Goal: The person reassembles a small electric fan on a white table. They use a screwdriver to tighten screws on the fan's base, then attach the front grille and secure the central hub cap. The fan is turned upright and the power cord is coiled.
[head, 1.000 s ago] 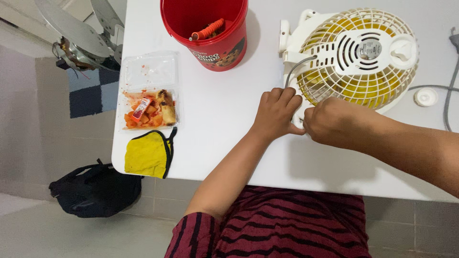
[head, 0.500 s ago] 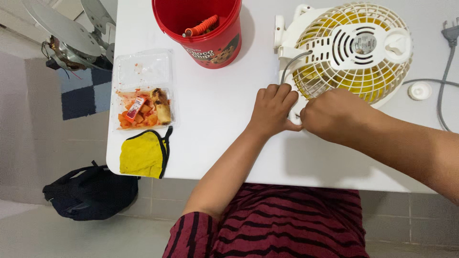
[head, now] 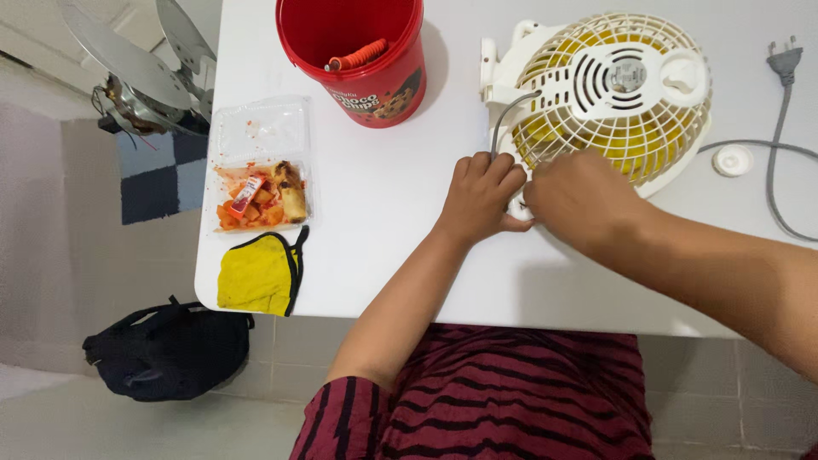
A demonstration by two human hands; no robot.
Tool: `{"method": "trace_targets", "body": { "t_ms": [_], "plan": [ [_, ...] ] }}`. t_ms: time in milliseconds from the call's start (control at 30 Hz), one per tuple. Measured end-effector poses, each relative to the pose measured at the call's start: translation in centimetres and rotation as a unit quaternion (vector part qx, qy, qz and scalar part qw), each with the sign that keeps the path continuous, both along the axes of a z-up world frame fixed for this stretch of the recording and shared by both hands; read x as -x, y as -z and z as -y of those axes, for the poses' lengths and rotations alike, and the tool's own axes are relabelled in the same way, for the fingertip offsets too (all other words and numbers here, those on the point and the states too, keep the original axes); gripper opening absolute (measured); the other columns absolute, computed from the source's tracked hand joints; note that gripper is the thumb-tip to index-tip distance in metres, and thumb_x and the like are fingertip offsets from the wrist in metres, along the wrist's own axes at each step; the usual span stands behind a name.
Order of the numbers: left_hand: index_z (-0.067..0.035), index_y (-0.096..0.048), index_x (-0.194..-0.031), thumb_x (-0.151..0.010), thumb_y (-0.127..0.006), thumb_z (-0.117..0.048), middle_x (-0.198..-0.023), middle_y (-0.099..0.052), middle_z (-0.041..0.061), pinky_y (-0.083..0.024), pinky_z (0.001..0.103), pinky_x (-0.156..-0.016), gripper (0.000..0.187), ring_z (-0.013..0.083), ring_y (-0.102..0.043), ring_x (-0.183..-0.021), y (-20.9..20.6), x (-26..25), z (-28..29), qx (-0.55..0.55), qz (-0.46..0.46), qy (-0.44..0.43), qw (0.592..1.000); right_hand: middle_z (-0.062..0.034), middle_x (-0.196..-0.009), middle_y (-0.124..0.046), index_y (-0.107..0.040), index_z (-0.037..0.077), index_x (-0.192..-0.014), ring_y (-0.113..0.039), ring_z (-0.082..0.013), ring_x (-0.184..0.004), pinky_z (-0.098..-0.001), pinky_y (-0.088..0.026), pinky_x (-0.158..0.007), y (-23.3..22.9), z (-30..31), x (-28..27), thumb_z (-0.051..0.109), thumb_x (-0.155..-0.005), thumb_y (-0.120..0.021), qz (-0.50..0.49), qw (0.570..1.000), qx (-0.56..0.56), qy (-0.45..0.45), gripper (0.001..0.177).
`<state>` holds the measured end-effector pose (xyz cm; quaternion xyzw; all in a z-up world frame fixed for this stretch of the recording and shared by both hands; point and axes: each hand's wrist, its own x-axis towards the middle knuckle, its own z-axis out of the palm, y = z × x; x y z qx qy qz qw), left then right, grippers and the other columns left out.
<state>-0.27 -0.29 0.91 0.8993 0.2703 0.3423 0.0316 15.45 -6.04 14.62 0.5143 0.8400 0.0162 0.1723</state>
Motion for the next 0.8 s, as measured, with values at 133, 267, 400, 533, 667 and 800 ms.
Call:
{"method": "trace_targets", "body": {
  "t_ms": [133,267,400,533,667,800],
  "plan": [
    [-0.015,-0.060,-0.108,-0.053,-0.084,-0.049,-0.108,-0.054,0.002,-0.040,0.043,-0.085,0.070,0.0274,-0.050,-0.100,0.0,0.0,0.1,-0.006,-0.002,-0.009,1.000,-0.0064,-0.086,-0.072,-0.073,0.011,-0.082,-0.073,-0.0209,-0.078,-0.0338,-0.058,-0.065,-1.6,0.5,1.3,0.020,-0.082,-0.068,0.041,0.999,-0.034,0.008,0.010],
    [-0.015,-0.061,-0.110,-0.057,-0.085,-0.058,-0.111,-0.057,0.002,-0.039,0.047,-0.092,0.072,0.0266,-0.052,-0.107,0.1,0.2,0.3,0.025,-0.023,-0.017,0.999,-0.0064,-0.094,-0.072,-0.073,0.015,-0.099,-0.073,-0.0238,-0.085,-0.0384,-0.058,-0.062,-4.5,1.3,0.1,0.030,-0.087,-0.067,-0.041,0.994,-0.029,0.094,0.021],
    [-0.012,-0.063,-0.120,-0.058,-0.083,-0.070,-0.120,-0.059,0.005,-0.030,0.063,-0.108,0.088,0.0276,-0.053,-0.121,-0.8,0.6,0.8,0.031,-0.011,-0.050,0.998,-0.0026,-0.096,-0.076,-0.073,0.024,-0.117,-0.072,-0.0263,-0.085,-0.0421,-0.055,-0.069,-5.1,3.1,-3.3,0.045,-0.089,-0.067,-0.245,0.942,0.003,0.230,0.035],
    [-0.014,-0.067,-0.121,-0.054,-0.082,-0.072,-0.123,-0.062,0.003,-0.015,0.076,-0.112,0.090,0.0293,-0.051,-0.128,-2.9,0.8,1.6,0.060,-0.031,-0.076,0.995,-0.0064,-0.097,-0.076,-0.075,0.018,-0.119,-0.071,-0.0208,-0.080,-0.0346,-0.055,-0.071,-0.6,5.1,-5.8,0.034,-0.087,-0.072,-0.418,0.862,-0.013,0.287,0.036],
    [-0.014,-0.072,-0.119,-0.070,-0.085,-0.052,-0.124,-0.067,0.005,-0.032,0.057,-0.110,0.063,0.0288,-0.054,-0.125,-4.7,1.1,4.2,0.193,0.101,-0.037,0.975,-0.0063,-0.096,-0.075,-0.075,0.009,-0.120,-0.062,-0.0125,-0.079,-0.0255,-0.050,-0.070,5.2,7.5,-6.9,0.017,-0.090,-0.074,-0.631,0.714,0.014,0.302,0.031],
    [-0.010,-0.075,-0.115,-0.084,-0.086,-0.022,-0.110,-0.074,0.006,-0.056,0.030,-0.087,0.035,0.0155,-0.068,-0.095,-4.9,-0.1,7.0,0.437,0.279,0.071,0.852,-0.0043,-0.101,-0.075,-0.072,0.004,-0.119,-0.066,-0.0100,-0.088,-0.0239,-0.053,-0.078,9.0,8.7,-7.1,0.013,-0.093,-0.071,-0.678,0.694,0.002,0.243,0.028]
  ]
}}
